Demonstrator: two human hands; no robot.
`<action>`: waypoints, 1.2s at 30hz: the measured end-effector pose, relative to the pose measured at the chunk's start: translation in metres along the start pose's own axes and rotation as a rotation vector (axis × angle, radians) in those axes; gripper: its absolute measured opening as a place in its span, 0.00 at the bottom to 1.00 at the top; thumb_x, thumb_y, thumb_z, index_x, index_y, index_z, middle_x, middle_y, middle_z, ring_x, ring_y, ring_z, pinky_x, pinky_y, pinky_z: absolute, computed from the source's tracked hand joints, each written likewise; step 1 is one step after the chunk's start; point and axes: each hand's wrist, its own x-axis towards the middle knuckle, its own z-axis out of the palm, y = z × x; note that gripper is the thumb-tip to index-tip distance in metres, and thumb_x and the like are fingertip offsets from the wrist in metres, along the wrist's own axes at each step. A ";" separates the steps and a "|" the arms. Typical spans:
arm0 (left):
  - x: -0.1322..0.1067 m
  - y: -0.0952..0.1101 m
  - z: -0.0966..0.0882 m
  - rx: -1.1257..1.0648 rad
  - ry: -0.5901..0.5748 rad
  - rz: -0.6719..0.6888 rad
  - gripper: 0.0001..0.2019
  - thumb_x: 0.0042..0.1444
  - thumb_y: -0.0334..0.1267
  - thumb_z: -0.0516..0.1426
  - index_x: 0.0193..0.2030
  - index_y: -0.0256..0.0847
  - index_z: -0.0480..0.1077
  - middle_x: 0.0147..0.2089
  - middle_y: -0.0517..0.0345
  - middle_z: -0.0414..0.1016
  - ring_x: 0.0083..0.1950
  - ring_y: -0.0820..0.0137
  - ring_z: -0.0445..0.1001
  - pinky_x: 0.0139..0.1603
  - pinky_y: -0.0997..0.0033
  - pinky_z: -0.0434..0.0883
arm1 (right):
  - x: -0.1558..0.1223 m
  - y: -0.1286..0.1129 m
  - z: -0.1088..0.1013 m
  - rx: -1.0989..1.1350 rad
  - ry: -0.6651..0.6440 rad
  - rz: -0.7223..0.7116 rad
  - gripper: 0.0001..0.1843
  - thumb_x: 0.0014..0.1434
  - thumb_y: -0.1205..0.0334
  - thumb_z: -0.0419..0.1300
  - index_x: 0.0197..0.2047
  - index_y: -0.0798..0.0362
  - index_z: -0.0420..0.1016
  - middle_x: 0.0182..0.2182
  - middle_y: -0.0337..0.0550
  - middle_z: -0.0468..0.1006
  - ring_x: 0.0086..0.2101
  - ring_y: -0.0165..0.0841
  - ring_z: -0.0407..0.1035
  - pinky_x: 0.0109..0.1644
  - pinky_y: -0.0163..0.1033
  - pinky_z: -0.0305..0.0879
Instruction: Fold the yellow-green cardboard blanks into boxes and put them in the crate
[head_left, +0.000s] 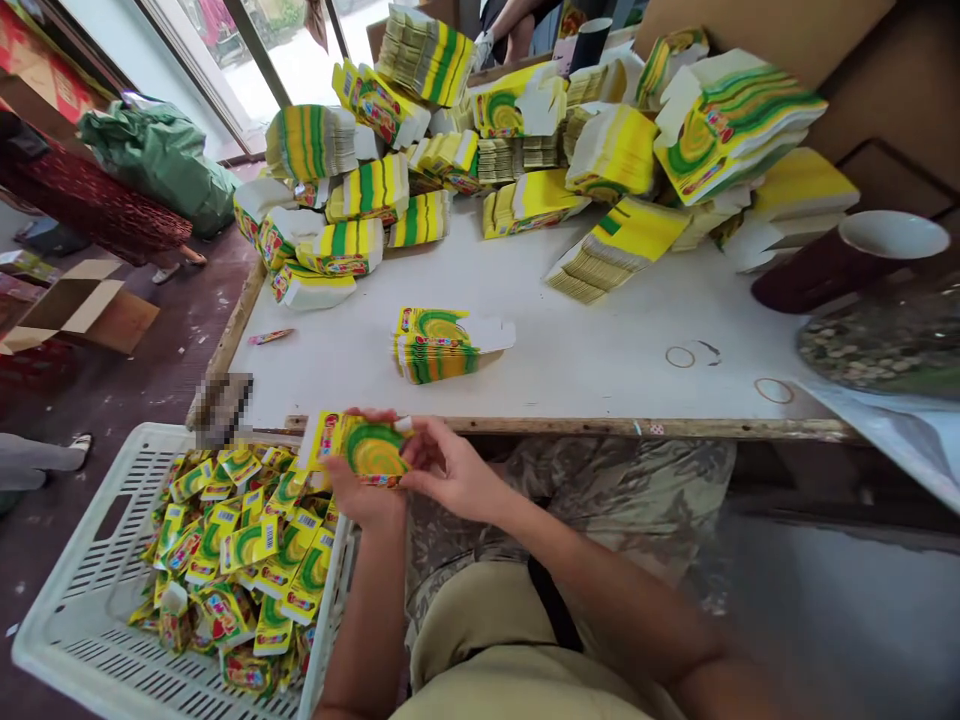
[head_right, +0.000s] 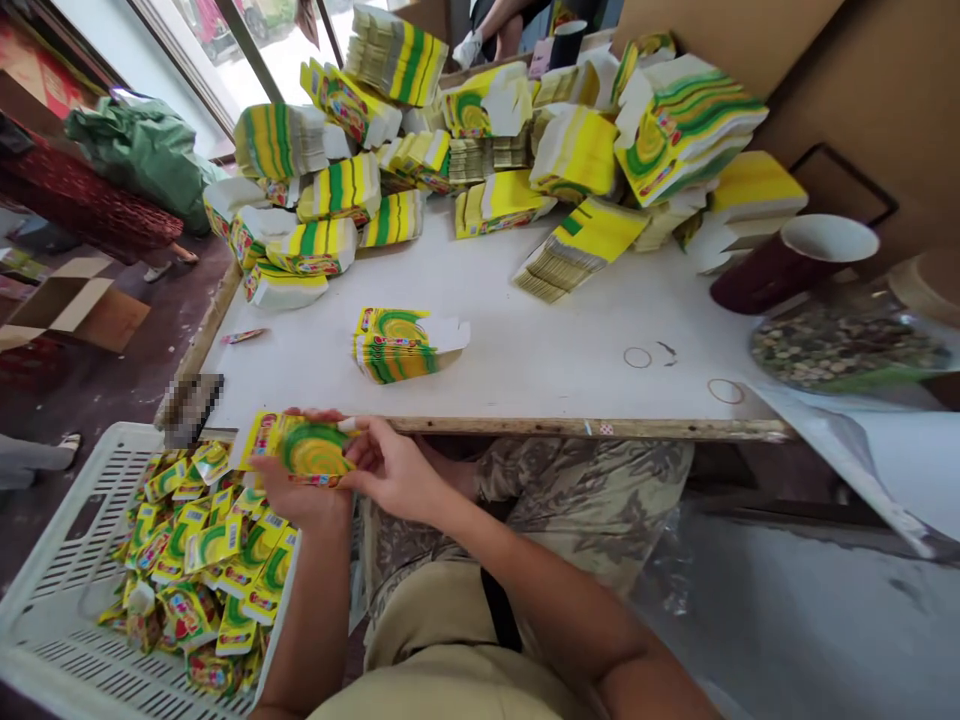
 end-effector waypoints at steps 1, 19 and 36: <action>0.002 0.001 0.004 -0.030 0.041 0.026 0.25 0.49 0.63 0.60 0.39 0.42 0.72 0.33 0.60 0.69 0.36 0.71 0.71 0.42 0.71 0.72 | -0.005 0.002 0.006 0.015 0.000 0.009 0.28 0.55 0.56 0.68 0.55 0.51 0.63 0.35 0.37 0.71 0.33 0.30 0.68 0.37 0.35 0.67; -0.004 0.053 -0.057 0.667 -0.495 -0.287 0.26 0.57 0.54 0.59 0.59 0.44 0.70 0.58 0.46 0.74 0.59 0.56 0.72 0.60 0.57 0.68 | -0.024 -0.015 -0.059 -0.742 0.238 -0.414 0.09 0.65 0.60 0.58 0.39 0.46 0.81 0.32 0.42 0.79 0.35 0.35 0.71 0.43 0.43 0.68; -0.048 0.006 -0.027 1.080 -0.822 0.249 0.35 0.49 0.32 0.61 0.62 0.45 0.51 0.53 0.48 0.66 0.52 0.61 0.72 0.49 0.61 0.72 | -0.034 0.006 -0.028 0.312 -0.062 0.250 0.37 0.54 0.37 0.63 0.59 0.52 0.68 0.48 0.51 0.77 0.49 0.43 0.73 0.53 0.49 0.71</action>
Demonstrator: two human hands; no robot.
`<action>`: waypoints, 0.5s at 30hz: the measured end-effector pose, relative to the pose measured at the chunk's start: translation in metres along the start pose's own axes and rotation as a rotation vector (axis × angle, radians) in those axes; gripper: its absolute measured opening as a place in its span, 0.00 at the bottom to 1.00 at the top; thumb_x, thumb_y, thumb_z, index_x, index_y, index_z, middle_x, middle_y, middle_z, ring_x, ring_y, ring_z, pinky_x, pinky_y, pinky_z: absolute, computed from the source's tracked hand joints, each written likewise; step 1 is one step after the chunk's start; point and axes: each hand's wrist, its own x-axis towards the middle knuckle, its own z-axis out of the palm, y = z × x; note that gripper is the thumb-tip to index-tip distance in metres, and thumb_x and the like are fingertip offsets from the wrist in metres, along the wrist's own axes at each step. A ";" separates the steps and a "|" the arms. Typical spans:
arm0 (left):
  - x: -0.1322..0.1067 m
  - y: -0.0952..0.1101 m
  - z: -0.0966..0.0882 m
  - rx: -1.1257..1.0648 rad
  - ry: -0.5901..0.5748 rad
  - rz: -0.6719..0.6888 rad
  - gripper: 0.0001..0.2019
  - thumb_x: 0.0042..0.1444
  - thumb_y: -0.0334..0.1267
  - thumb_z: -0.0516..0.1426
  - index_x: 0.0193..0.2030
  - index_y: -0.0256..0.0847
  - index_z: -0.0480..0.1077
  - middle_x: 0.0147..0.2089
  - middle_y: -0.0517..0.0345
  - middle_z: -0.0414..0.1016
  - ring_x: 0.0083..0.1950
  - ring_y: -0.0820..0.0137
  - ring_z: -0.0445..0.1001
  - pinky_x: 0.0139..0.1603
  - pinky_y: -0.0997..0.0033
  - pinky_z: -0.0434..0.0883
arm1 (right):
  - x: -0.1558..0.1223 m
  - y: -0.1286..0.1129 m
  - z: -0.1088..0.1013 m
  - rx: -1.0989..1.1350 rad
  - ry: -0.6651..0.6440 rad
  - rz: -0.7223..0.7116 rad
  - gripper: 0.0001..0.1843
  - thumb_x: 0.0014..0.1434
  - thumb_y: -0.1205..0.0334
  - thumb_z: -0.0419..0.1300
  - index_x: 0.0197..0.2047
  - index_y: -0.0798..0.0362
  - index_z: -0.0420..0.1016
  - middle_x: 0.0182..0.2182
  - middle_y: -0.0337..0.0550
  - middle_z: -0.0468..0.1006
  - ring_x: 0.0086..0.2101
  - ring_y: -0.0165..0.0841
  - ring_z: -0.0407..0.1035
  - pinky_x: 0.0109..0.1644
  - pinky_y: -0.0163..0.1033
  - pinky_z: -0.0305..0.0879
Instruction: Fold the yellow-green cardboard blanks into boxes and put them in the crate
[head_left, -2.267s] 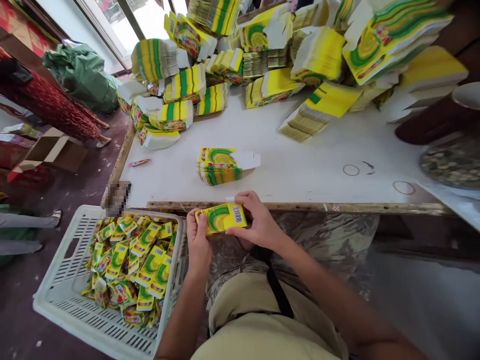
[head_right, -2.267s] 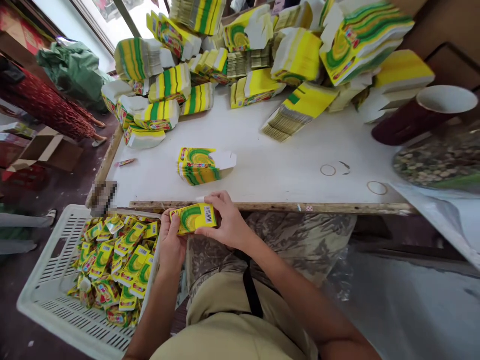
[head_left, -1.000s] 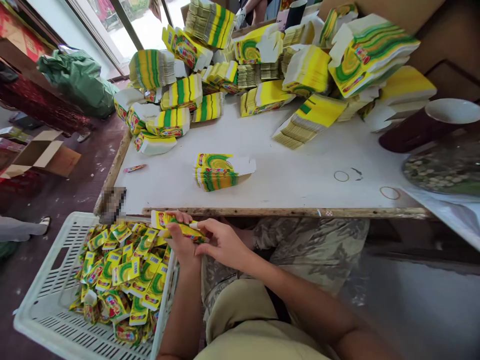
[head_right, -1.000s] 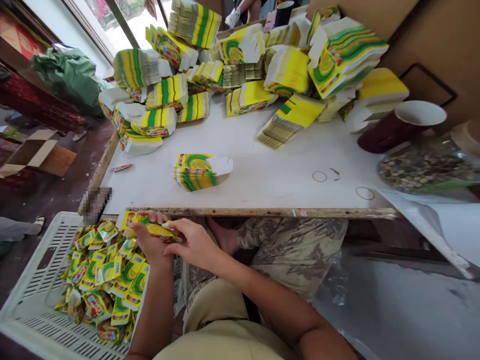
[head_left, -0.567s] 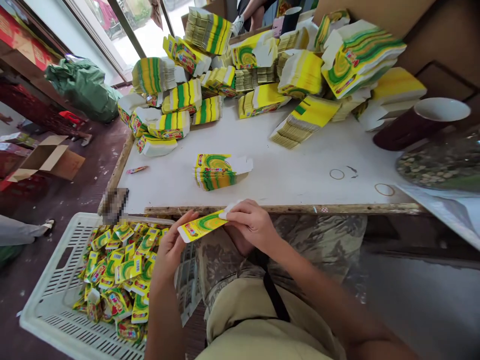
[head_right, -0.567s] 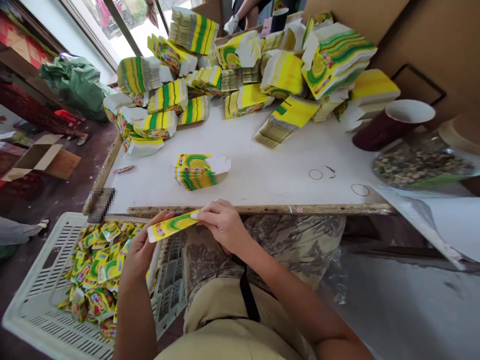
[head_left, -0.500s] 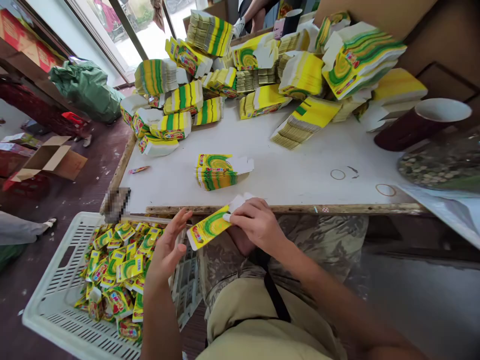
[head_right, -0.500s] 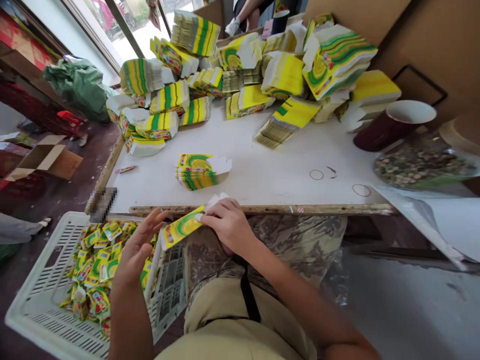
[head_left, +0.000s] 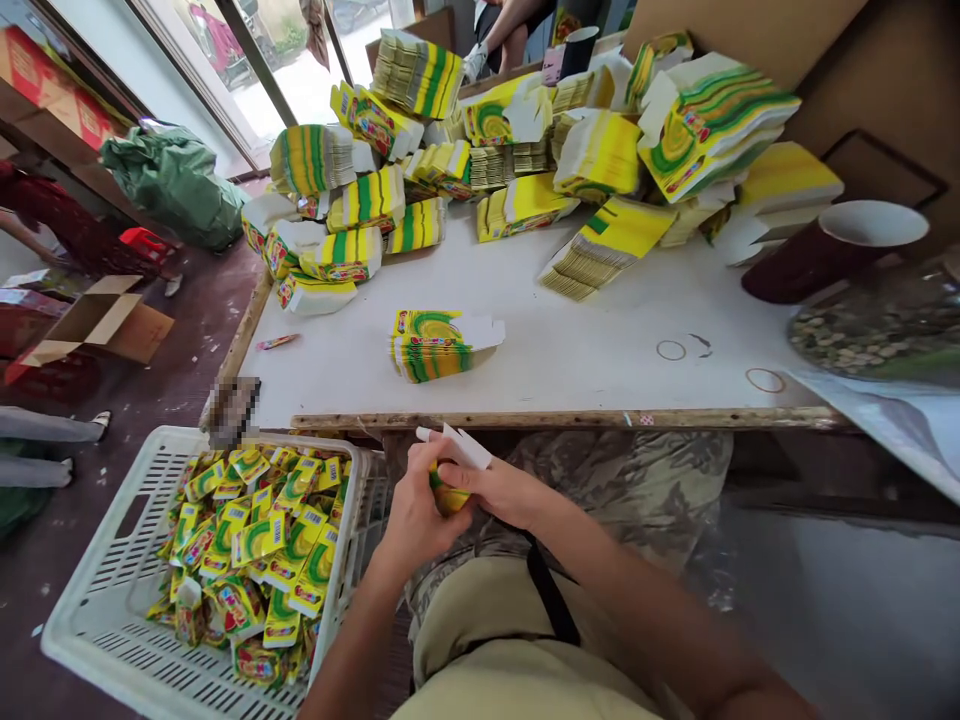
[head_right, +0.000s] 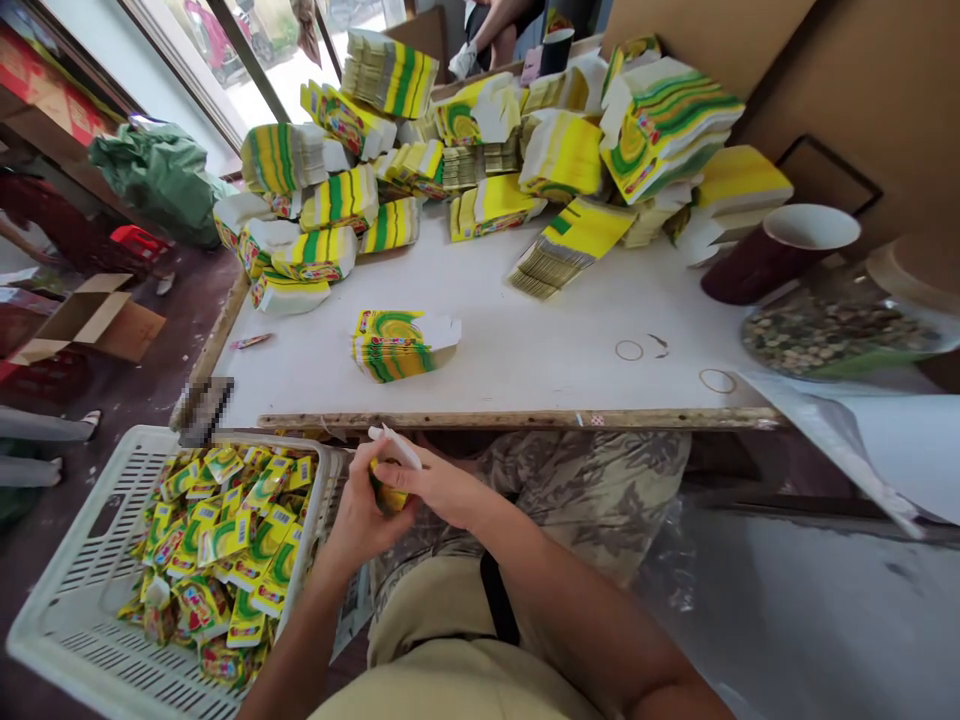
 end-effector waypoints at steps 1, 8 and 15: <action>0.000 -0.001 0.000 -0.014 0.002 0.017 0.31 0.48 0.31 0.60 0.58 0.45 0.54 0.50 0.50 0.66 0.50 0.62 0.72 0.47 0.62 0.72 | 0.002 0.002 -0.002 0.026 -0.035 0.030 0.38 0.52 0.37 0.65 0.60 0.51 0.68 0.49 0.51 0.77 0.49 0.42 0.73 0.53 0.49 0.70; 0.004 -0.013 -0.002 -0.005 -0.141 -0.192 0.25 0.45 0.30 0.58 0.50 0.44 0.56 0.41 0.58 0.67 0.35 0.68 0.72 0.35 0.68 0.70 | -0.003 0.007 -0.002 -0.459 0.103 -0.190 0.41 0.61 0.49 0.60 0.71 0.52 0.49 0.67 0.57 0.58 0.64 0.46 0.57 0.66 0.56 0.57; 0.006 -0.022 0.004 0.159 0.152 -0.231 0.37 0.45 0.30 0.61 0.62 0.39 0.51 0.54 0.42 0.65 0.54 0.57 0.70 0.53 0.54 0.69 | -0.003 -0.003 -0.007 -0.903 0.228 -0.480 0.31 0.63 0.74 0.47 0.68 0.48 0.59 0.65 0.51 0.62 0.63 0.39 0.60 0.65 0.48 0.61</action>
